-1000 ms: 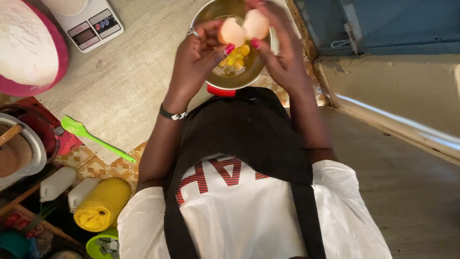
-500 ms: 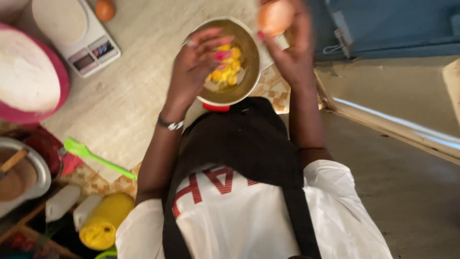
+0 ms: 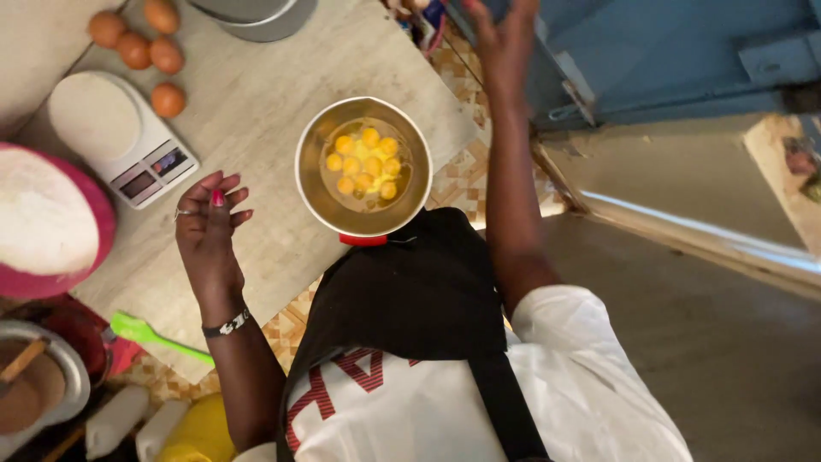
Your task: Cracking a large quantity of eggs into a metal bowl in a bakery setting.
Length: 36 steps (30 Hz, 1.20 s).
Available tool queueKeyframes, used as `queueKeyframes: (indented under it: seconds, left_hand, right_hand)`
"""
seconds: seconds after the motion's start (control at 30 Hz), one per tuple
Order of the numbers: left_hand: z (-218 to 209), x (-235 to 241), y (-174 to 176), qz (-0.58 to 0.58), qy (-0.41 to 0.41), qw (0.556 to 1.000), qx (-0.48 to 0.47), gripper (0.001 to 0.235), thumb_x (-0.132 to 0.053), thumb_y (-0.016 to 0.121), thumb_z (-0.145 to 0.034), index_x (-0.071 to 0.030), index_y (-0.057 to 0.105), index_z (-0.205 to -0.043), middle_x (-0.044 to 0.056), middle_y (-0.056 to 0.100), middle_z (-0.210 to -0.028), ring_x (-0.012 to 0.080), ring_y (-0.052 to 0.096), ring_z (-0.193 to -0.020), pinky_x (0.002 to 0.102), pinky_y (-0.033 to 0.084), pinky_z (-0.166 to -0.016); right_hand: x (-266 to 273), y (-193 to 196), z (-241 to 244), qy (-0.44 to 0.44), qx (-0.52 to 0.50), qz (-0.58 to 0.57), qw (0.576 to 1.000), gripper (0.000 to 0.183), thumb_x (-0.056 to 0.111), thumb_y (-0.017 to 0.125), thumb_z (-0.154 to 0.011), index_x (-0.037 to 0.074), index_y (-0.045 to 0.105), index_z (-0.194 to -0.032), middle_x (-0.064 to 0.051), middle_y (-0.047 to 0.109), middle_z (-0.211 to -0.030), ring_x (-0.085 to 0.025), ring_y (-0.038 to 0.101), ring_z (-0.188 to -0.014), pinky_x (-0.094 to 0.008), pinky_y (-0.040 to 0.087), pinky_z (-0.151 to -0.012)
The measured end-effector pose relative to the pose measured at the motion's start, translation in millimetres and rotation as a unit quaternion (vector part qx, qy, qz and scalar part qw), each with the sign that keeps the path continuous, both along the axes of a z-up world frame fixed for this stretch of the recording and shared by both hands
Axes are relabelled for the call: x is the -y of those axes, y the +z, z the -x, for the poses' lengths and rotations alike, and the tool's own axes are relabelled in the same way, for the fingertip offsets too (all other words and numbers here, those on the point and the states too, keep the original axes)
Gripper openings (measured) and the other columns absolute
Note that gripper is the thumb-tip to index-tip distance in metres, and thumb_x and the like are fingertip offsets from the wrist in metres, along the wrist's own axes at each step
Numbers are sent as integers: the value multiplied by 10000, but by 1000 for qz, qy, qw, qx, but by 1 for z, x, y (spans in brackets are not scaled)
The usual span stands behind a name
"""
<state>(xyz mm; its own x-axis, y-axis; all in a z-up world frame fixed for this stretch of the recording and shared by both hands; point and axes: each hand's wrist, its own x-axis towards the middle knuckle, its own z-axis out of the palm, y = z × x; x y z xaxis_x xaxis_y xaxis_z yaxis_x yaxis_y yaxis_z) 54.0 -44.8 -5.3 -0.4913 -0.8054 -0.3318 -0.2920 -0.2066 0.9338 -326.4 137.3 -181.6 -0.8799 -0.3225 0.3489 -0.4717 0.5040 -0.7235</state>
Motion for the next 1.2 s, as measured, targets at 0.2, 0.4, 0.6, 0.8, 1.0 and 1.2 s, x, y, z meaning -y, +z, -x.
queueKeyframes:
  seconds: [0.2, 0.4, 0.6, 0.8, 1.0, 1.2]
  left_hand:
    - [-25, 38, -55, 257, -48, 960, 102, 261, -145, 564, -920, -55, 506, -1158, 93, 544, -1090, 175, 600, -930, 258, 487, -688]
    - [2, 123, -146, 496, -137, 810, 281, 504, -148, 698, -847, 39, 429, -1230, 234, 482, -1102, 391, 484, -1004, 449, 399, -855]
    - [46, 204, -222, 659, -95, 660, 348, 212, -86, 551, -776, -49, 614, -976, 120, 562, -893, 309, 526, -745, 419, 457, -540]
    - [43, 221, -268, 671, -155, 615, 383, 101, -164, 517, -719, -76, 566, -729, 112, 544, -678, 301, 501, -586, 410, 387, -520]
    - [54, 105, -107, 428, -178, 877, 122, 289, -203, 735, -731, -85, 586, -949, 93, 624, -830, 271, 593, -723, 377, 437, -619]
    - [91, -33, -2, 393, -337, 856, -12, 518, -342, 798, -764, -41, 564, -1116, 118, 637, -1019, 247, 635, -911, 329, 524, -741]
  right_hand:
    - [-63, -28, -33, 74, 91, 229, 966, 424, 273, 535, -1002, 141, 329, -1348, -173, 524, -1261, -240, 511, -1166, -338, 405, -991]
    - [-129, -49, -69, -16, 119, 179, 976, 385, 264, 539, -975, 118, 388, -1298, -158, 623, -1114, -214, 593, -1022, -311, 458, -879]
    - [-127, 26, -131, 12, 134, 186, 973, 396, 157, 462, -959, 38, 354, -1321, -139, 564, -1101, -219, 539, -1046, -339, 424, -945]
    - [-123, 70, -179, 17, 141, 149, 979, 394, 258, 433, -1001, 84, 331, -1340, -151, 546, -1156, -239, 531, -1107, -349, 407, -984]
    - [-82, 103, -213, 102, 206, 266, 936, 344, 240, 426, -995, 54, 376, -1281, -180, 554, -1072, -268, 582, -968, -363, 492, -870]
    - [-27, 126, -208, 318, 466, 352, 747, 642, 555, 308, -926, 82, 289, -1360, -195, 484, -1261, -309, 541, -1141, -358, 526, -892]
